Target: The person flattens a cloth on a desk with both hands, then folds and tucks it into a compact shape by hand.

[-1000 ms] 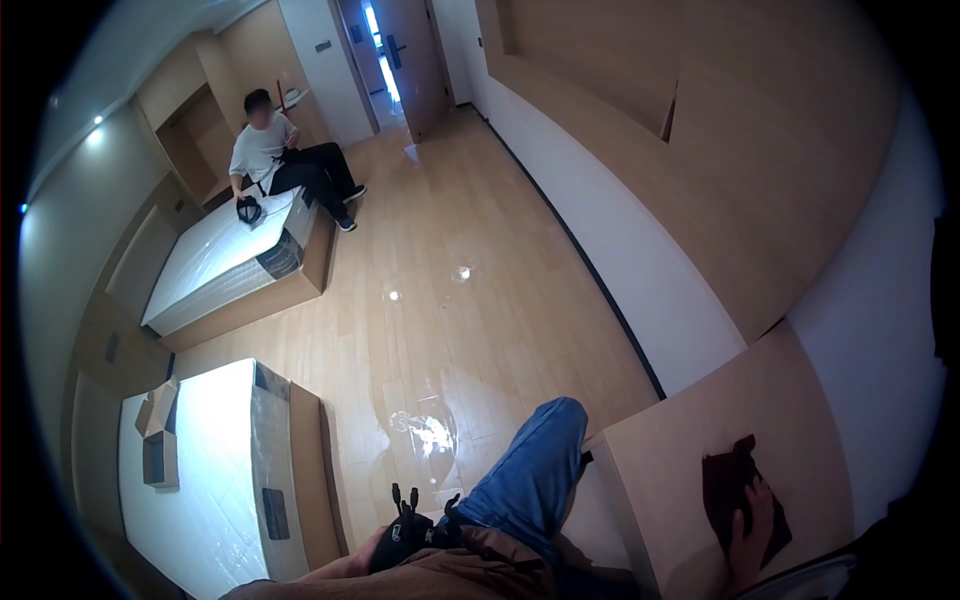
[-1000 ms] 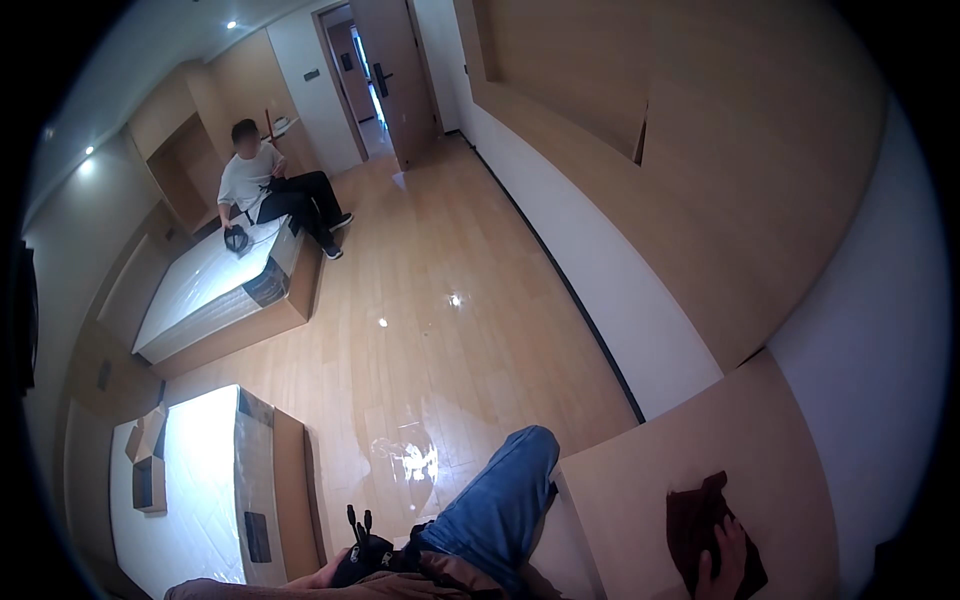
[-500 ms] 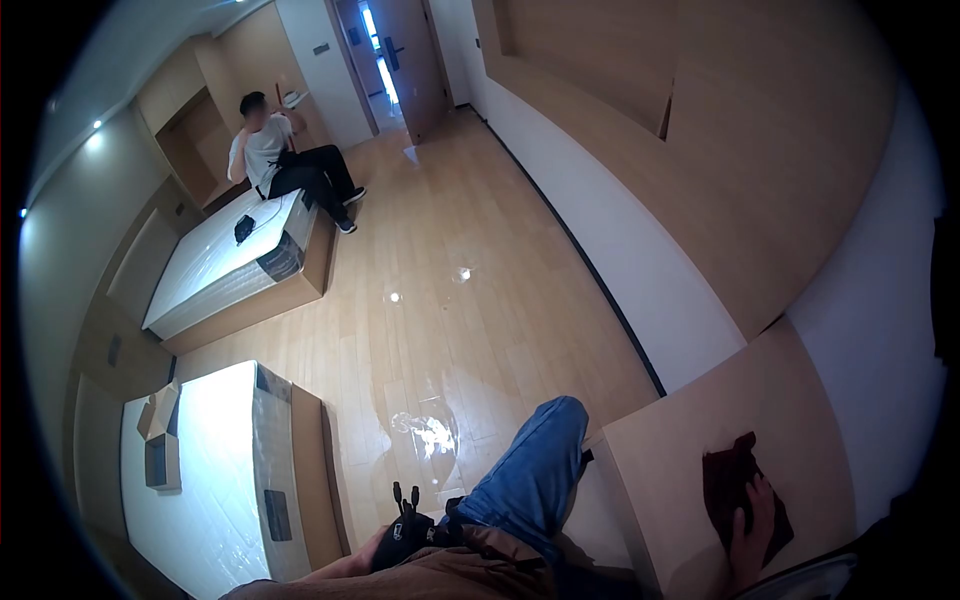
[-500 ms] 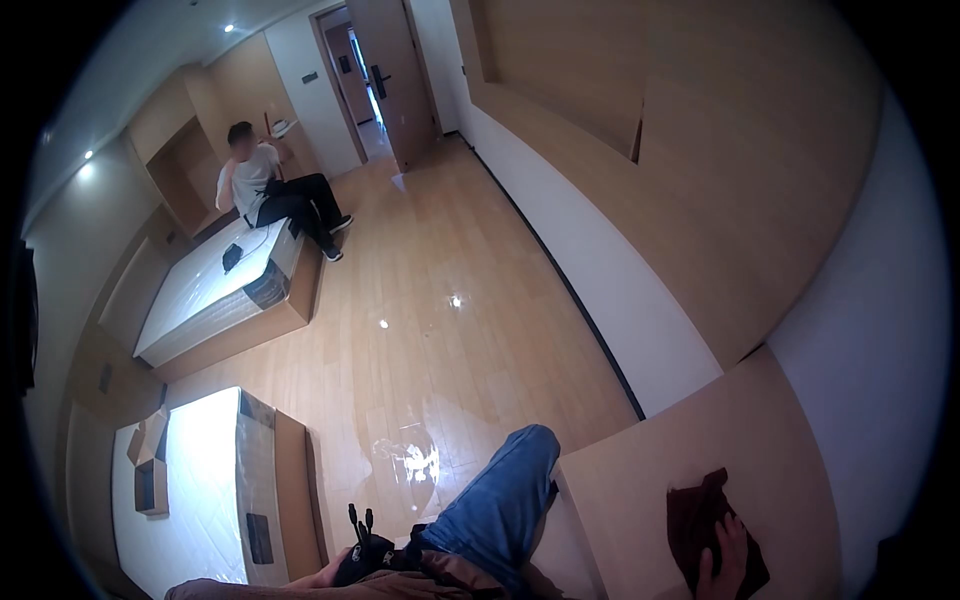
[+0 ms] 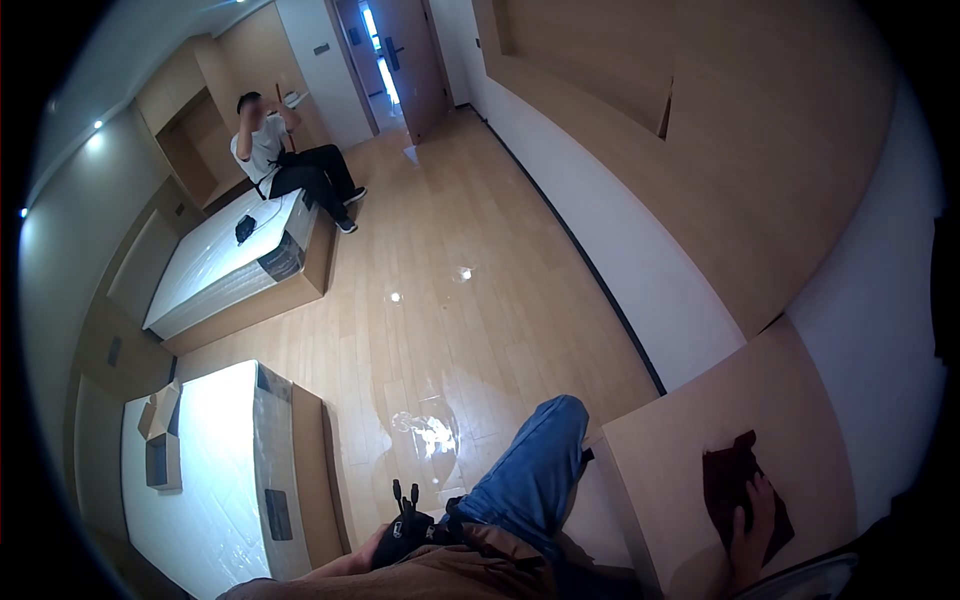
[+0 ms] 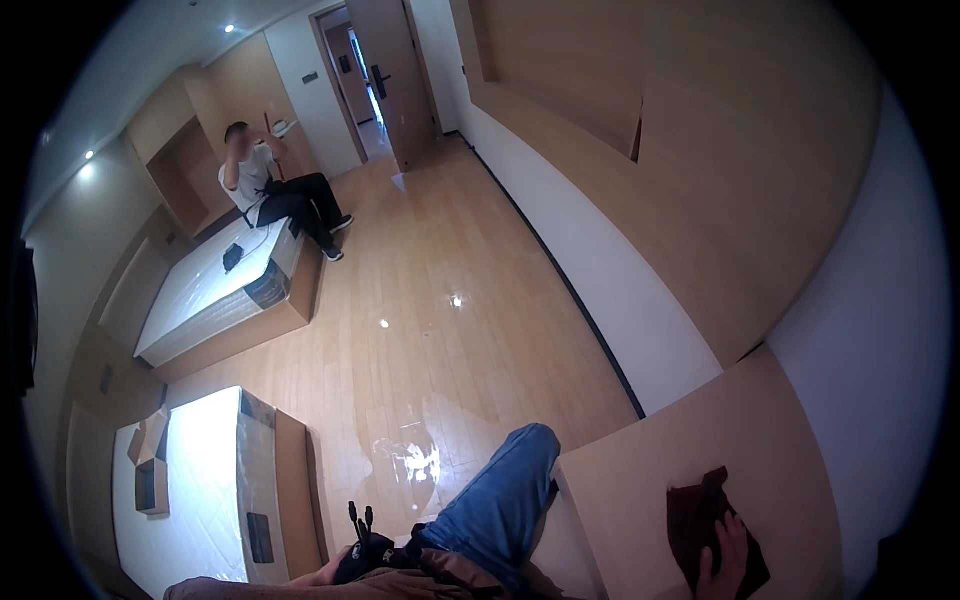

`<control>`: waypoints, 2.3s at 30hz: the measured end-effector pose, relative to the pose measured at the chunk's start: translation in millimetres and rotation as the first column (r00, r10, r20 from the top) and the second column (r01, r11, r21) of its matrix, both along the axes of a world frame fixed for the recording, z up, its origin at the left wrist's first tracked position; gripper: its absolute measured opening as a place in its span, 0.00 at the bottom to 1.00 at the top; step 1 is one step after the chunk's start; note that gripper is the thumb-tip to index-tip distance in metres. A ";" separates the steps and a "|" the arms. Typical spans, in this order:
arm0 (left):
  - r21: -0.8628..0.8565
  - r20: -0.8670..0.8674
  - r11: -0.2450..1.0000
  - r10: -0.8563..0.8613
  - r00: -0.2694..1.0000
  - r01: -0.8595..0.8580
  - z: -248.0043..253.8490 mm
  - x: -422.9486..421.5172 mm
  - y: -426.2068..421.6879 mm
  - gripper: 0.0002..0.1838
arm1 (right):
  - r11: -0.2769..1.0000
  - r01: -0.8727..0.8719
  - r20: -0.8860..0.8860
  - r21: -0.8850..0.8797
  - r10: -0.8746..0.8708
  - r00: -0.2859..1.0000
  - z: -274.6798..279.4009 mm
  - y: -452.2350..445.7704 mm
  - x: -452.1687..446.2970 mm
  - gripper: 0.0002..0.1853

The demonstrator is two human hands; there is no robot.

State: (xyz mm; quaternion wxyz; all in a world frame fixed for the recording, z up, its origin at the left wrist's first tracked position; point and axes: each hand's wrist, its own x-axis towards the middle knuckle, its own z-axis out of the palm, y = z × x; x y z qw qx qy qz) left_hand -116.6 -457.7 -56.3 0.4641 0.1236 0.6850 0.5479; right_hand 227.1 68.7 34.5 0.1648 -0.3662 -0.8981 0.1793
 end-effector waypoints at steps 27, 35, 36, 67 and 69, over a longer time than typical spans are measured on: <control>-0.038 0.023 0.999 -0.005 1.000 0.006 26.6 -8.7 16.0 0.28 | 1.000 -0.012 0.032 0.020 0.011 0.999 13.4 -9.1 -6.1 0.23; -0.151 0.421 0.939 0.344 0.839 -0.310 44.8 16.9 -7.0 0.32 | 0.993 0.021 0.047 0.116 -0.026 0.999 -3.5 -13.8 -1.8 0.23; -0.181 0.540 0.904 0.420 0.729 -0.387 42.3 19.3 -10.0 0.33 | 0.994 0.047 0.037 0.096 -0.050 0.998 -7.2 -18.3 3.4 0.23; -0.310 0.459 0.882 0.465 0.757 -0.355 33.6 5.1 -0.3 0.35 | 0.926 0.355 0.046 0.127 -0.363 0.931 -0.8 -66.6 -25.6 0.22; -0.314 0.449 0.878 0.472 0.759 -0.360 33.0 5.7 0.4 0.35 | 0.933 0.335 0.041 0.133 -0.343 0.939 -1.8 -65.2 -23.0 0.22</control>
